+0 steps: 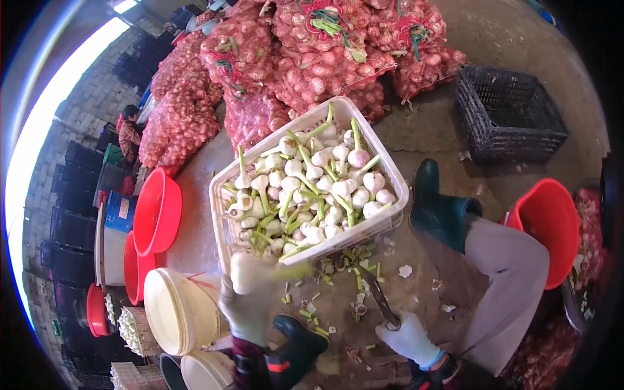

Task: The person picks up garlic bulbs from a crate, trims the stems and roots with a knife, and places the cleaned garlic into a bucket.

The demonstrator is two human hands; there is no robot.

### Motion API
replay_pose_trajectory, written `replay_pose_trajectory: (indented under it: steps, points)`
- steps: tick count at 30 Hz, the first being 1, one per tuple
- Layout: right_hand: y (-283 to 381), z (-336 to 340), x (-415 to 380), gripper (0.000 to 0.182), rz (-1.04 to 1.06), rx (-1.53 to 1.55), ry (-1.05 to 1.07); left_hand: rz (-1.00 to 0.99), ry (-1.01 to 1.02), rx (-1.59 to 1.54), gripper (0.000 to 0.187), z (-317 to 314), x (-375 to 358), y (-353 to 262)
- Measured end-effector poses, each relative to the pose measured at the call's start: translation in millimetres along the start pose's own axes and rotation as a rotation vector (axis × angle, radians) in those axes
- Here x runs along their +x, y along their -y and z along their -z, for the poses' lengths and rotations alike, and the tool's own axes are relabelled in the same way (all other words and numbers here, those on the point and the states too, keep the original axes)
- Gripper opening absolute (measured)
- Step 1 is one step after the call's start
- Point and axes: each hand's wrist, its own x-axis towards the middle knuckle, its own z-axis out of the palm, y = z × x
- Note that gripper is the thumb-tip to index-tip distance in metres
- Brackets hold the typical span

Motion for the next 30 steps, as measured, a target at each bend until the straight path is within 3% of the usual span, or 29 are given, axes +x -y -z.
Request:
replay_pose_trajectory:
  steps: [2, 4, 7, 8, 10, 11, 12, 14, 18, 19, 23, 25, 30]
  points:
    - [1, 0, -9, 0.019, 0.182, -0.012, 0.022, 0.040, -0.203, -0.237, 0.064, 12, -40, 30]
    - [7, 2, -17, 0.016, 0.282, -0.118, 0.050, 0.108, -0.074, -0.212, 0.068, 19, -85, 54]
    - [17, 1, -32, 0.017, 0.519, -0.338, 0.070, 0.195, -0.051, 0.113, 0.091, 2, -141, 56]
    - [17, 0, -36, 0.020, 0.633, -0.404, 0.079, 0.207, 0.072, 0.181, 0.087, 10, -149, 56]
    - [19, -1, -45, 0.021, 0.700, -0.487, 0.154, 0.243, -0.042, 0.253, 0.082, 0, -173, 52]
    - [19, -2, -48, 0.023, 0.776, -0.565, 0.207, 0.184, 0.032, 0.338, 0.075, 16, -177, 56]
    - [16, -4, -50, 0.023, 0.772, -0.561, 0.213, 0.188, 0.024, 0.340, 0.075, 15, -183, 55]
    - [9, -6, -53, 0.027, 0.836, -0.710, 0.221, 0.105, -0.107, 0.670, 0.073, 9, -189, 53]
    - [9, -6, -53, 0.026, 0.835, -0.786, 0.212, 0.152, -0.117, 0.598, 0.056, -5, -194, 47]
    - [6, -7, -50, 0.025, 0.801, -0.765, 0.252, 0.080, -0.080, 0.734, 0.050, 4, -193, 53]
    - [-13, -14, -35, 0.023, 0.716, -0.753, 0.325, 0.111, -0.115, 0.718, 0.052, 26, -187, 71]
    - [-22, -18, -28, 0.021, 0.682, -0.761, 0.321, 0.036, -0.096, 0.867, 0.052, 36, -185, 79]
    - [-63, -35, -2, 0.011, 0.626, -0.783, 0.290, 0.142, -0.216, 0.714, 0.056, 38, -182, 87]
